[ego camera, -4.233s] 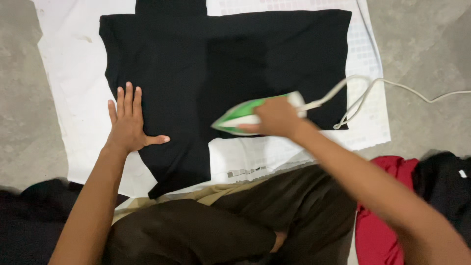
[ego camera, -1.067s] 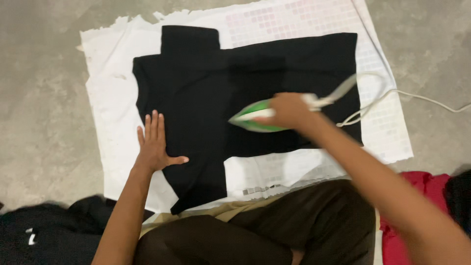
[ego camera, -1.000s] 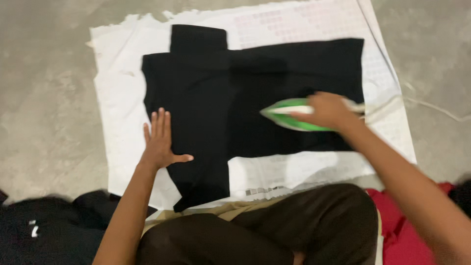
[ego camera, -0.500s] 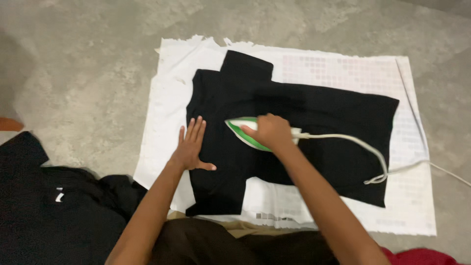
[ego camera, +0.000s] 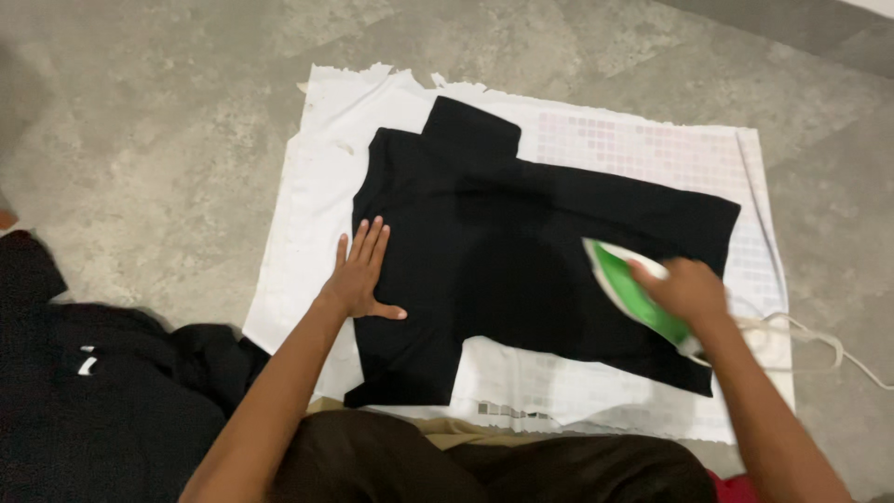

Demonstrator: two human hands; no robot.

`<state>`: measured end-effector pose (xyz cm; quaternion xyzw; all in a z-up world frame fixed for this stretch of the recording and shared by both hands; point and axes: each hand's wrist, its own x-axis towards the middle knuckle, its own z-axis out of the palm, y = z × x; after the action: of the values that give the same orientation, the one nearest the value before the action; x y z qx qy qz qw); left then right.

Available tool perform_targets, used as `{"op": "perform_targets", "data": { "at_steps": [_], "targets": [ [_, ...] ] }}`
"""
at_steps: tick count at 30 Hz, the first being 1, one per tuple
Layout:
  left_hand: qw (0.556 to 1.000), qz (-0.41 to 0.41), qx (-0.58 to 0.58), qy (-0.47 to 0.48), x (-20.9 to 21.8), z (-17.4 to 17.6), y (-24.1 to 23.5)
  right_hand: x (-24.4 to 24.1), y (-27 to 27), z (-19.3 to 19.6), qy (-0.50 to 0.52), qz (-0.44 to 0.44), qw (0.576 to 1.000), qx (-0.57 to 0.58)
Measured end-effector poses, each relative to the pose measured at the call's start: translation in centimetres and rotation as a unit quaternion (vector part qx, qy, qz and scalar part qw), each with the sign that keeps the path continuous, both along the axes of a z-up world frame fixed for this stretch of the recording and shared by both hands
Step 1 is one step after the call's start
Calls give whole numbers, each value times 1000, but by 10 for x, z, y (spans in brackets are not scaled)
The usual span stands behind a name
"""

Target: The person irons a black long-sleeved shirt laid out on a white cloth on the floor. They use a green and white iron to smooth the fabric, frequently adjusting the shirt's position and sleeves to ensure even coverage.

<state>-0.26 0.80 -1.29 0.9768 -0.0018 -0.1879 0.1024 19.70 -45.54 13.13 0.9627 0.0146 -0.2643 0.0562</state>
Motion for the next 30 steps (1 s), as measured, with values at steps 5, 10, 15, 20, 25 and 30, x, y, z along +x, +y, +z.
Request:
{"op": "perform_targets", "data": {
  "at_steps": [5,10,15,20,25,30],
  "targets": [
    [998,-22,16,-63,14,-24,3,9,-110,-12,-2,-84,996,-41],
    [987,8,93,-133,102,27,-19,2,-123,-2,-100,-192,974,67],
    [968,71,12,-240,232,14,-16,-26,-89,16,-193,-325,870,317],
    [976,157,-55,-140,305,-9,-9,-25,-108,14,-221,-369,832,349],
    [973,110,17,-202,327,-39,14,-31,-151,-1,-311,-397,795,336],
    [967,98,62,-225,351,16,28,-30,-139,11,-322,-457,722,407]
  ]
}}
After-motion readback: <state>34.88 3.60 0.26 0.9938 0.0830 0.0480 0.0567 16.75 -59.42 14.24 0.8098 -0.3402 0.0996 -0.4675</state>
